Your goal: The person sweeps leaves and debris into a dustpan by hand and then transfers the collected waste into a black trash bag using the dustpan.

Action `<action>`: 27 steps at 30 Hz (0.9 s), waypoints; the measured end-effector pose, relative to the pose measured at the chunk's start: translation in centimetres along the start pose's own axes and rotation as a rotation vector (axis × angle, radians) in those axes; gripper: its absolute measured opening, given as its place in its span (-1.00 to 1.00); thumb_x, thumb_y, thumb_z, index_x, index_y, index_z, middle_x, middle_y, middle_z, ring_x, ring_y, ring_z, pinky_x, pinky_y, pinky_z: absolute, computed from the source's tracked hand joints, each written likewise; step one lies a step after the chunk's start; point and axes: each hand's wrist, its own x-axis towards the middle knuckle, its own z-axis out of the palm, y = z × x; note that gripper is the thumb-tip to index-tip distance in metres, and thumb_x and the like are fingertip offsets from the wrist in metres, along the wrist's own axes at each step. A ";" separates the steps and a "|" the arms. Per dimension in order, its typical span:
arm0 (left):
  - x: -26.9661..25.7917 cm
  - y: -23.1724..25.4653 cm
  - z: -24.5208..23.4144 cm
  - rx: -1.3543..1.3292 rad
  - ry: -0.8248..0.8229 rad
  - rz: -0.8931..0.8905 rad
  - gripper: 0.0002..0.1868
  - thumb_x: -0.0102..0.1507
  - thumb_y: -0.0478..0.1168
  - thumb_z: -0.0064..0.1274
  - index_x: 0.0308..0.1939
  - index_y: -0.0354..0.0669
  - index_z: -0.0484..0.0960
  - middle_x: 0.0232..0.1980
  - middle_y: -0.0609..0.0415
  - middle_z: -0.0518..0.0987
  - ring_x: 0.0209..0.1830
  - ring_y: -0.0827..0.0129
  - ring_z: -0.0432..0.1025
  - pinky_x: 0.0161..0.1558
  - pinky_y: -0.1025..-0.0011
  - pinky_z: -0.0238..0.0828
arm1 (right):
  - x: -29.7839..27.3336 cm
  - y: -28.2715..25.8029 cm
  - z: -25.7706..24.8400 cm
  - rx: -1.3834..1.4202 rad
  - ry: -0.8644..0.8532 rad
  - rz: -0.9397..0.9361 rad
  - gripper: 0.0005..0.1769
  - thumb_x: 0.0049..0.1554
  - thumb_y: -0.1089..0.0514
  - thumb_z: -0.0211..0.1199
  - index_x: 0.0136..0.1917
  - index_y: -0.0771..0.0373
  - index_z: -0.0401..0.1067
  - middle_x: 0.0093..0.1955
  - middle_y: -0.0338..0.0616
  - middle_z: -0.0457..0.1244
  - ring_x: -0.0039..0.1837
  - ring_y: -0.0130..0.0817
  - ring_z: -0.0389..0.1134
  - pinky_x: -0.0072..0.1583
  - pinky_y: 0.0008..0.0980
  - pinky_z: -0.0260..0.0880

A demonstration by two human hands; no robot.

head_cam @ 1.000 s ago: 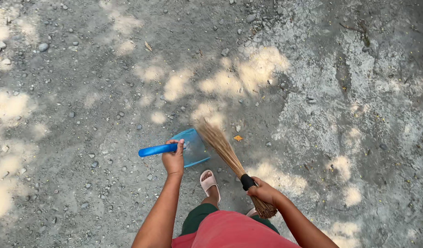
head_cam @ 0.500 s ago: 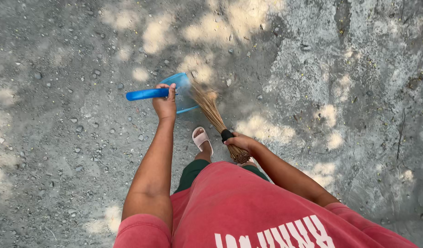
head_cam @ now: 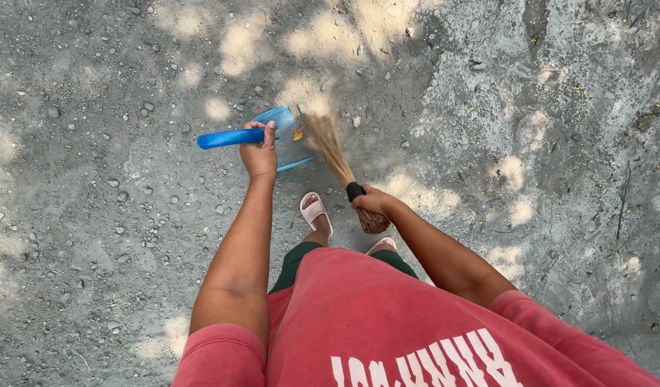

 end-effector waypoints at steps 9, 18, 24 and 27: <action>1.5 -1.4 -4.9 -0.213 0.341 -0.061 -0.73 0.26 -0.15 0.34 -0.17 -0.19 0.57 -0.26 0.21 0.58 -0.29 0.48 0.47 -0.17 0.46 0.45 | -11.8 -3.0 -1.5 0.079 -0.169 -0.251 -0.10 0.05 0.00 0.42 0.55 0.25 0.13 0.09 0.09 0.42 -0.01 -0.26 0.50 -0.03 -0.32 0.50; 7.3 11.1 -9.8 -0.257 0.420 -0.047 -0.72 0.30 -0.11 0.28 -0.18 -0.20 0.54 -0.35 0.15 0.60 -0.45 0.48 0.51 -0.37 0.49 0.45 | -9.6 -8.0 -7.4 1.106 -0.432 -0.162 -0.49 0.22 -0.01 0.27 0.26 0.31 0.20 -0.07 0.03 0.31 -0.13 -0.16 0.45 -0.10 -0.14 0.56; 14.6 13.2 -9.1 -0.416 0.339 -0.023 -0.75 0.31 -0.18 0.24 -0.09 -0.19 0.51 -0.25 0.14 0.57 -0.42 0.48 0.49 -0.33 0.51 0.45 | -1.0 -14.5 -9.0 0.614 -0.168 -0.062 -0.63 0.07 0.03 0.13 0.03 0.36 0.33 -0.18 0.09 0.34 -0.22 -0.05 0.47 -0.23 -0.05 0.55; 19.6 13.0 -7.9 -0.400 0.249 -0.064 -0.75 0.28 -0.25 0.23 -0.05 -0.18 0.49 -0.22 0.14 0.55 -0.35 0.47 0.49 -0.27 0.49 0.49 | 3.5 -18.5 -11.3 0.526 -0.014 -0.129 -0.62 0.12 -0.02 0.23 -0.03 0.36 0.33 -0.29 0.07 0.32 -0.31 -0.09 0.41 -0.33 -0.09 0.41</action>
